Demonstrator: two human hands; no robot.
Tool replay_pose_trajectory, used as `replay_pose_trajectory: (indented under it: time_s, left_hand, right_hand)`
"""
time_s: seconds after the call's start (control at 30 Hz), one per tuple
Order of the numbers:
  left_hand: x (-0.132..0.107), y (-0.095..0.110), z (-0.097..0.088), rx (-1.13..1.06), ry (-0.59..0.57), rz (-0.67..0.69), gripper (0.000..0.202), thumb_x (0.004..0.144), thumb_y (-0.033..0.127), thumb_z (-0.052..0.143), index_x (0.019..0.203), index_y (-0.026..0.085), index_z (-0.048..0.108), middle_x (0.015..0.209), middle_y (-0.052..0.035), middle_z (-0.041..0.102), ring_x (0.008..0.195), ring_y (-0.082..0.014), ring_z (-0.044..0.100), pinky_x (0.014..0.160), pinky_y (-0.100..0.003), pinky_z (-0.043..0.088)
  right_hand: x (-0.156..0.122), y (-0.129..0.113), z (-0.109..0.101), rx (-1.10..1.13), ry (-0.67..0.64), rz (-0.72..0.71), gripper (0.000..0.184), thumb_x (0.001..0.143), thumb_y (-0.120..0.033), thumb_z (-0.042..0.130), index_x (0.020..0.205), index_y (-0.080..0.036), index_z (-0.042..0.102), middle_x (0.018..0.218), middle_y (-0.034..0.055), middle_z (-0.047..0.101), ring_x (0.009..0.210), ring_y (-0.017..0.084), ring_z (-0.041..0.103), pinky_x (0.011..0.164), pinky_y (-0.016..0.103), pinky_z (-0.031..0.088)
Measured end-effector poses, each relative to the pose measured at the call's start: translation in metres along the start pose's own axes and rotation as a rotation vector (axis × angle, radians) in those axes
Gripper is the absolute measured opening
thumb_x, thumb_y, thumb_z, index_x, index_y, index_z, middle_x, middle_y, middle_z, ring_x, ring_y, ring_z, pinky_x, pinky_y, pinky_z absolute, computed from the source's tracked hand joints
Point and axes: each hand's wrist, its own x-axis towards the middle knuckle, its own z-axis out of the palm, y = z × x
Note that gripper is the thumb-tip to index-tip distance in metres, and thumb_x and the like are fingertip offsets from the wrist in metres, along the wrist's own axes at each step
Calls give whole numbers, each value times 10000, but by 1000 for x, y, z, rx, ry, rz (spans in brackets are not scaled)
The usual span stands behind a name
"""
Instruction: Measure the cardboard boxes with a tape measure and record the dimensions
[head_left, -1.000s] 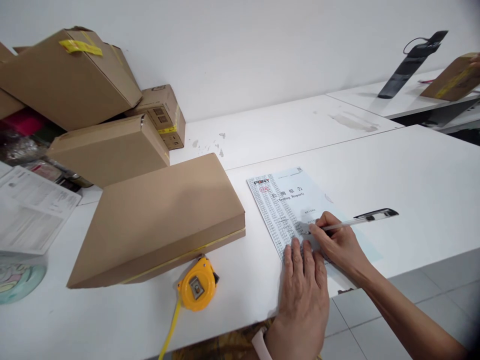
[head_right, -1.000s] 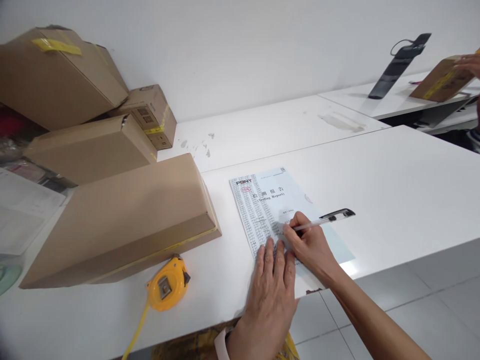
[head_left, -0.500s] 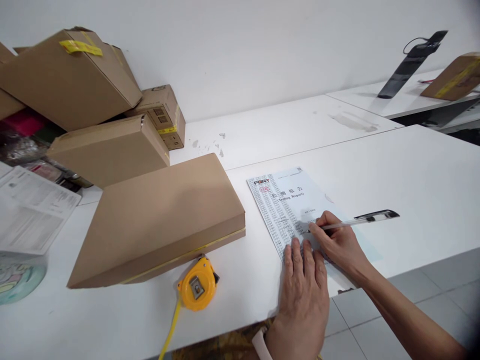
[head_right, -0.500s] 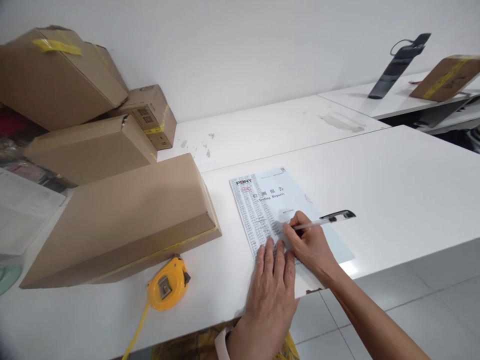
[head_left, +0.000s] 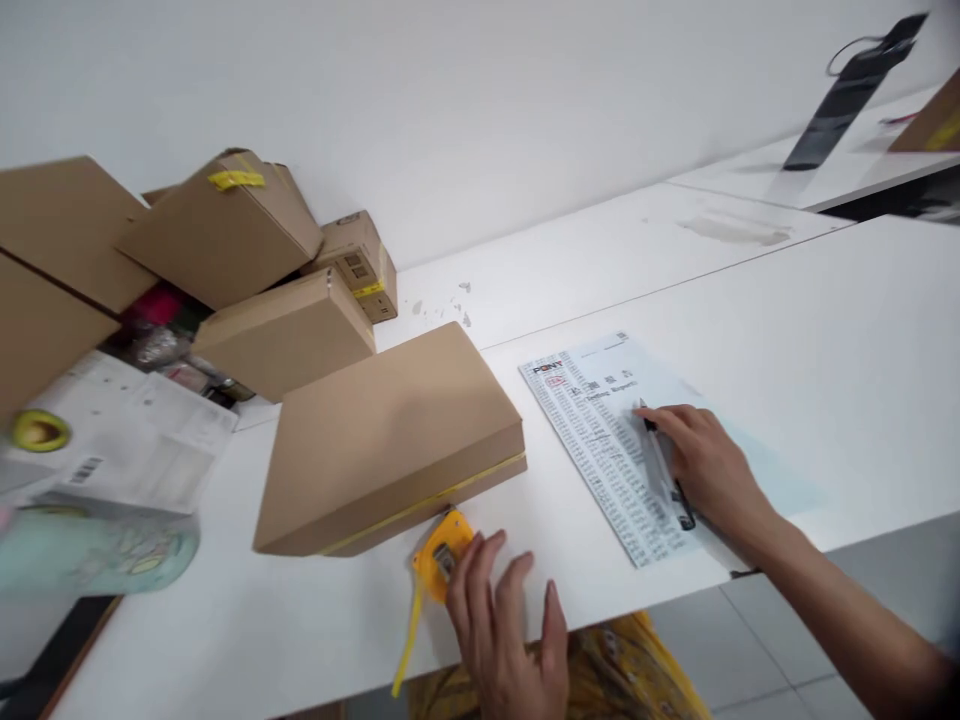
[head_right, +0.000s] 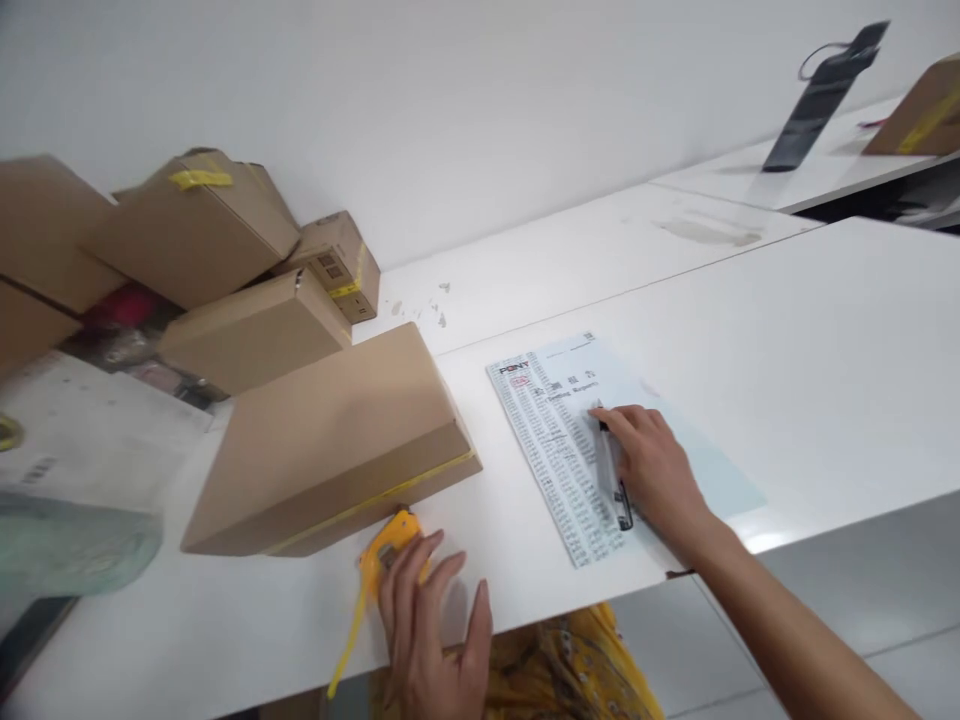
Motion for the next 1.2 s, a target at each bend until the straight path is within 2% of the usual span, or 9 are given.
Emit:
replay_pose_trajectory:
  time_s: [0.17, 0.33, 0.4, 0.57, 0.73, 0.87, 1.0, 1.1, 1.2]
  left_hand:
    - [0, -52, -15, 135, -17, -224, 452, 939, 282, 654, 1354, 185, 503, 1372, -198, 587, 1288, -368, 529, 1035, -598, 460]
    - [3, -56, -17, -169, -78, -550, 558, 827, 314, 733, 1324, 208, 503, 1267, -180, 635, 1136, -341, 630, 965, -514, 525]
    - [3, -46, -23, -421, -127, -665, 574, 841, 350, 694, 1351, 225, 463, 1192, -143, 646, 1019, -287, 672, 865, -425, 565]
    - [-1, -23, -47, -1035, -307, -763, 836, 749, 608, 740, 1418, 257, 384, 986, -55, 608, 822, -235, 638, 738, -346, 548]
    - [6, -23, -65, -1003, -288, -728, 862, 717, 673, 757, 1387, 256, 410, 919, -36, 600, 719, -203, 595, 669, -319, 501]
    - [33, -44, -101, -938, -194, -664, 816, 718, 659, 754, 1352, 254, 438, 912, -45, 646, 716, -216, 628, 657, -316, 504]
    - [94, -93, -160, -668, -87, -664, 784, 696, 569, 777, 1336, 221, 488, 953, -56, 687, 824, -266, 678, 686, -324, 510]
    - [148, -135, -192, -480, -145, -633, 719, 734, 620, 722, 1296, 198, 570, 811, -6, 667, 739, -215, 619, 646, -289, 440]
    - [186, -167, -201, -466, -206, -652, 666, 726, 679, 726, 1148, 170, 648, 831, -23, 681, 706, -201, 601, 594, -283, 395]
  right_hand:
    - [-1, 1, 5, -90, 111, -35, 427, 969, -223, 399, 1321, -254, 639, 1075, 181, 704, 1052, 409, 630, 685, 472, 469]
    - [-19, -49, -12, 71, 216, 7, 373, 999, -474, 465, 1278, -354, 682, 1076, 154, 704, 1056, 451, 629, 822, 589, 489]
    - [-34, -83, -15, 298, 67, 35, 315, 962, -521, 540, 1159, -378, 740, 1022, 123, 722, 983, 406, 654, 824, 564, 521]
    - [-60, -158, -8, 905, -732, 267, 642, 1016, -689, 277, 1076, -253, 745, 891, 78, 710, 788, 262, 637, 722, 424, 553]
    - [-54, -181, -20, 1018, -797, 195, 622, 1009, -710, 291, 832, -227, 639, 844, 49, 612, 781, 218, 556, 721, 362, 504]
    - [-25, -178, -44, 1049, -695, 171, 538, 981, -703, 420, 772, -235, 582, 806, 34, 576, 763, 208, 525, 760, 365, 478]
    - [41, -161, -56, 1111, -438, 245, 498, 897, -702, 593, 730, -232, 601, 703, 9, 511, 647, 172, 436, 629, 325, 427]
    - [101, -151, -44, 1221, -344, 285, 495, 779, -695, 723, 715, -228, 572, 689, -2, 477, 634, 159, 402, 577, 306, 394]
    - [143, -153, -16, 1145, -384, 310, 519, 733, -712, 728, 722, -230, 535, 704, -6, 466, 648, 152, 410, 565, 294, 387]
